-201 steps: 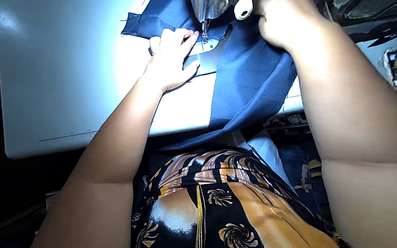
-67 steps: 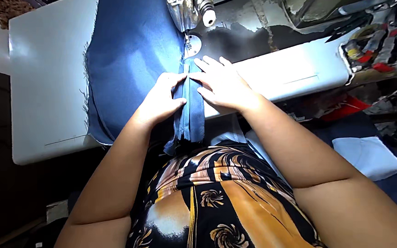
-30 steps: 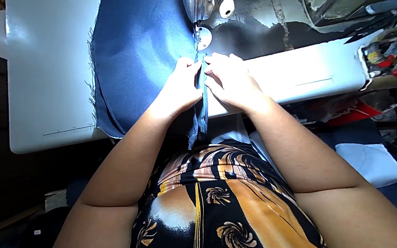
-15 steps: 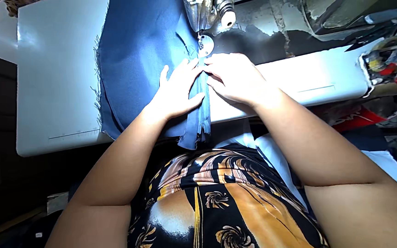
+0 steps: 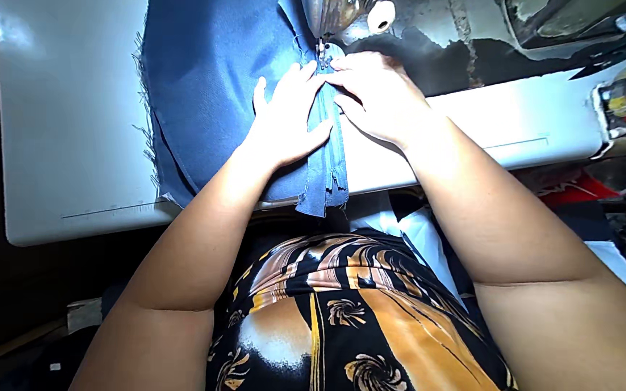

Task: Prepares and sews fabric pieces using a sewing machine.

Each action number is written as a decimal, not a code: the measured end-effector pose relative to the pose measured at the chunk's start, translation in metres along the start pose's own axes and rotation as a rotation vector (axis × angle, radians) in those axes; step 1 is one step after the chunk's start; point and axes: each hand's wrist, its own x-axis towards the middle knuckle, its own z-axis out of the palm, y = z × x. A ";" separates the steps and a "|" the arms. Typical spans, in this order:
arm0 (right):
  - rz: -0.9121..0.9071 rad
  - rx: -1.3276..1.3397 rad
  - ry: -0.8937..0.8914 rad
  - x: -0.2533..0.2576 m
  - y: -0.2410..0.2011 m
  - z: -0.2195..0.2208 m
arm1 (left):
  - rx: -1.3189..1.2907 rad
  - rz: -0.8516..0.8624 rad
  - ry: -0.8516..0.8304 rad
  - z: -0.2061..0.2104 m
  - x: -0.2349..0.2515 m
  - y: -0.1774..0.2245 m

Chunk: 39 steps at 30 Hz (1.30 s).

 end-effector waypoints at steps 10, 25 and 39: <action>0.085 -0.042 -0.043 0.002 -0.010 -0.002 | -0.022 -0.014 0.010 -0.006 0.024 -0.014; 0.006 0.201 0.228 -0.085 -0.056 0.020 | -0.092 0.245 0.063 0.006 -0.028 0.003; -0.077 0.184 -0.008 -0.060 -0.045 -0.009 | -0.150 0.265 0.085 0.008 -0.027 0.006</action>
